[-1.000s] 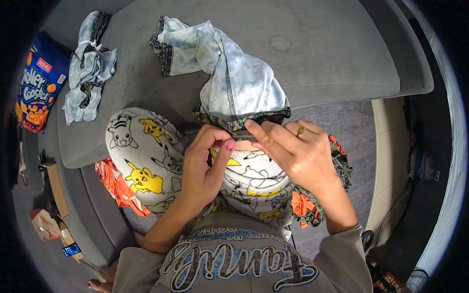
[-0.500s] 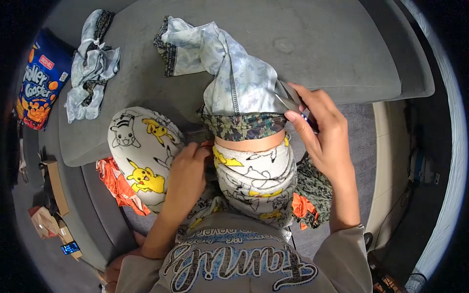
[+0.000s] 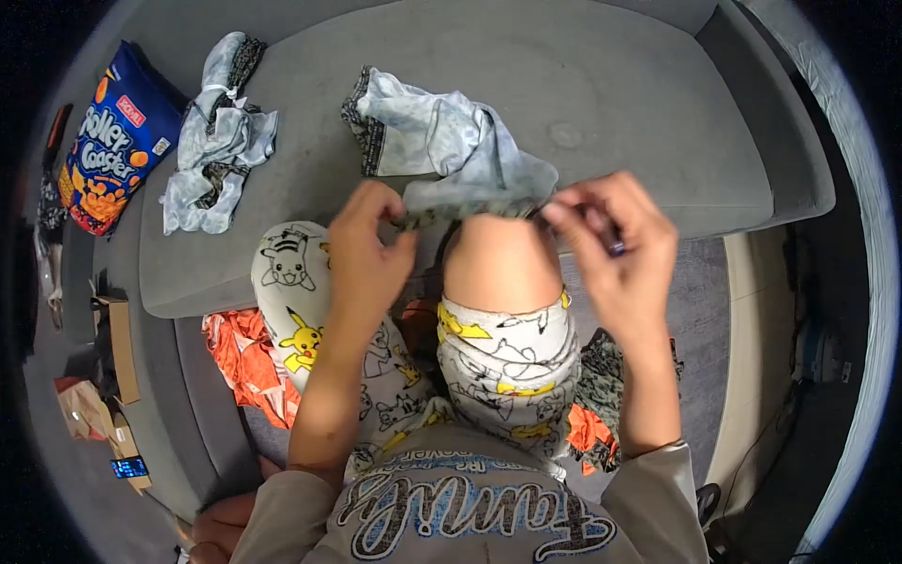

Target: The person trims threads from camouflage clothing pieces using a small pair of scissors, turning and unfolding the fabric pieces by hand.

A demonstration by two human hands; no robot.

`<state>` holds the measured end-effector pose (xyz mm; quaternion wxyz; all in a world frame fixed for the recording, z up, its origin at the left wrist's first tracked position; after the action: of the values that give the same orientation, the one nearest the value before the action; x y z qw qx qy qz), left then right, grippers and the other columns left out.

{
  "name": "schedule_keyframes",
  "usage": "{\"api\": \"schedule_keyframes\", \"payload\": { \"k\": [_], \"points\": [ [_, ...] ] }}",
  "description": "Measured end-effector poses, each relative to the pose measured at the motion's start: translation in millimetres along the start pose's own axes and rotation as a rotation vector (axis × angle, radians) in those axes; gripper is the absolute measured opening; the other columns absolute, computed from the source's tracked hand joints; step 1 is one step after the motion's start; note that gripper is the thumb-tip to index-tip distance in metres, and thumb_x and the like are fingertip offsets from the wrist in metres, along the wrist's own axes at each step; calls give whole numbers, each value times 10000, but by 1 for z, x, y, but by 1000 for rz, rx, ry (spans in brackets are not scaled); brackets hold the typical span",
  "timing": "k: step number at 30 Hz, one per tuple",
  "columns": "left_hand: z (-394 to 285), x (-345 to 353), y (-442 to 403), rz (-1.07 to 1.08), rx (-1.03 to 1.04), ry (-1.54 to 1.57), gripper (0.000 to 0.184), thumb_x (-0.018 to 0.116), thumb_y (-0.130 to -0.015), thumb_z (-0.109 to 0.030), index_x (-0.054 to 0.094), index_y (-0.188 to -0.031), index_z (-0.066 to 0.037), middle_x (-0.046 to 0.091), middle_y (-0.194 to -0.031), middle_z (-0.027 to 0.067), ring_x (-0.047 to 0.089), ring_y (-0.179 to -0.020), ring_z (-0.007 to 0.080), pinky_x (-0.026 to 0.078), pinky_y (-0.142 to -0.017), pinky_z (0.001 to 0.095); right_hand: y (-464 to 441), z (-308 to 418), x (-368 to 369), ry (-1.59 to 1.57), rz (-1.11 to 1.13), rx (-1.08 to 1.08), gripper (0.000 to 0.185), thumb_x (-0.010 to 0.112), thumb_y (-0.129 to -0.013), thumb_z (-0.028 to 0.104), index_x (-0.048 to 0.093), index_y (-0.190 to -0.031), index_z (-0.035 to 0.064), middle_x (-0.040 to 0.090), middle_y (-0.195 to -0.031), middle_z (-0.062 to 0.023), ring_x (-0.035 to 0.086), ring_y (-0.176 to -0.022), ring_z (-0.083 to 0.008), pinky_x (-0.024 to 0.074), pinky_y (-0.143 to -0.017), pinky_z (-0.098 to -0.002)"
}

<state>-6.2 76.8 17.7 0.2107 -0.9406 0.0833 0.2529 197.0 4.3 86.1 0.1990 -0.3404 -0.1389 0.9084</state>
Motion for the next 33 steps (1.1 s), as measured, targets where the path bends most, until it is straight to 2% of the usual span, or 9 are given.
{"api": "schedule_keyframes", "payload": {
  "k": [7, 11, 14, 16, 20, 22, 23, 26, 33],
  "points": [
    [17, -33, -15, -181, -77, 163, 264, 527, -551, 128, 438, -759, -9, 440, -700, 60, 450, -599, 154, 363, -533, 257, -9, -35, -54, -243, -357, 86, 95, 670, -827, 77, 603, -872, 28, 481, -718, 62, 410, -646, -18, 331, -596, -149],
    [-52, -9, 18, 453, -104, 621, 193, 597, -606, 18, 458, -732, -23, 456, -775, 19, 451, -755, 100, 362, -641, 235, -7, -54, -74, -436, -529, 224, 150, 634, -867, 173, 563, -952, 71, 486, -740, 69, 363, -588, 1, 287, -523, -149],
    [-112, 5, 54, 874, 182, 903, 207, 610, -677, -24, 522, -860, 15, 502, -655, 55, 520, -575, 165, 403, -541, 275, 1, -83, -113, -164, -557, 74, 318, 539, -915, 245, 537, -1140, 21, 536, -1083, -40, 548, -860, -105, 429, -747, -220],
    [-136, 12, 77, 1297, 6, 1128, 219, 614, -696, -77, 549, -888, 7, 576, -685, 88, 575, -626, 188, 435, -571, 303, 11, -72, -102, -1108, -350, 144, 411, 513, -917, 214, 473, -1253, -20, 502, -1241, -110, 538, -1051, -167, 427, -891, -293],
    [-132, -20, 9, 933, 468, 1005, 212, 618, -719, -111, 560, -891, -1, 628, -714, 106, 593, -646, 172, 445, -575, 338, -72, -21, -77, -954, -295, 157, 300, 567, -893, 196, 540, -1117, -3, 541, -984, -54, 468, -762, -106, 376, -668, -250],
    [-97, -44, -81, 348, 113, 972, 255, 583, -808, -73, 526, -1046, -4, 575, -885, 96, 573, -836, 157, 454, -706, 251, -131, -9, -57, -1043, -190, 118, 186, 630, -858, 176, 592, -959, 25, 503, -704, 29, 277, -476, -35, 233, -442, -221],
    [-76, -55, -122, 109, 34, 1237, 281, 565, -843, -47, 500, -1112, 7, 547, -984, 107, 557, -943, 148, 453, -770, 211, -154, -18, -53, -891, -245, 92, 266, 633, -851, 189, 575, -1037, 8, 601, -797, -13, 303, -493, -33, 262, -456, -209],
    [-12, -84, -150, -440, -60, 640, 387, 577, -856, -71, 451, -1205, 37, 523, -1163, 126, 530, -1100, 203, 409, -954, 325, -154, -6, -37, -748, -307, 11, 385, 611, -865, 213, 520, -1166, -10, 654, -953, -62, 281, -474, -15, 263, -464, -177],
    [56, -7, -74, 99, 14, 81, 269, 672, -735, -18, 587, -990, -32, 600, -879, 54, 585, -777, 158, 472, -722, 268, -85, -78, 15, -491, -64, 284, 245, 609, -840, 142, 606, -1052, 21, 660, -840, -25, 330, -472, 3, 251, -433, -166]
  ]
}}
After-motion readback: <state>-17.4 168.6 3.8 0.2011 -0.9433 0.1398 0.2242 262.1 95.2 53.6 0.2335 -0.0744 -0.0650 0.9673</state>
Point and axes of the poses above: each hand's wrist, its own y-axis away from the middle knuckle, its own x-axis out of the palm, z = x × y, the point moved 5 cm from there along -y, towards the middle knuckle
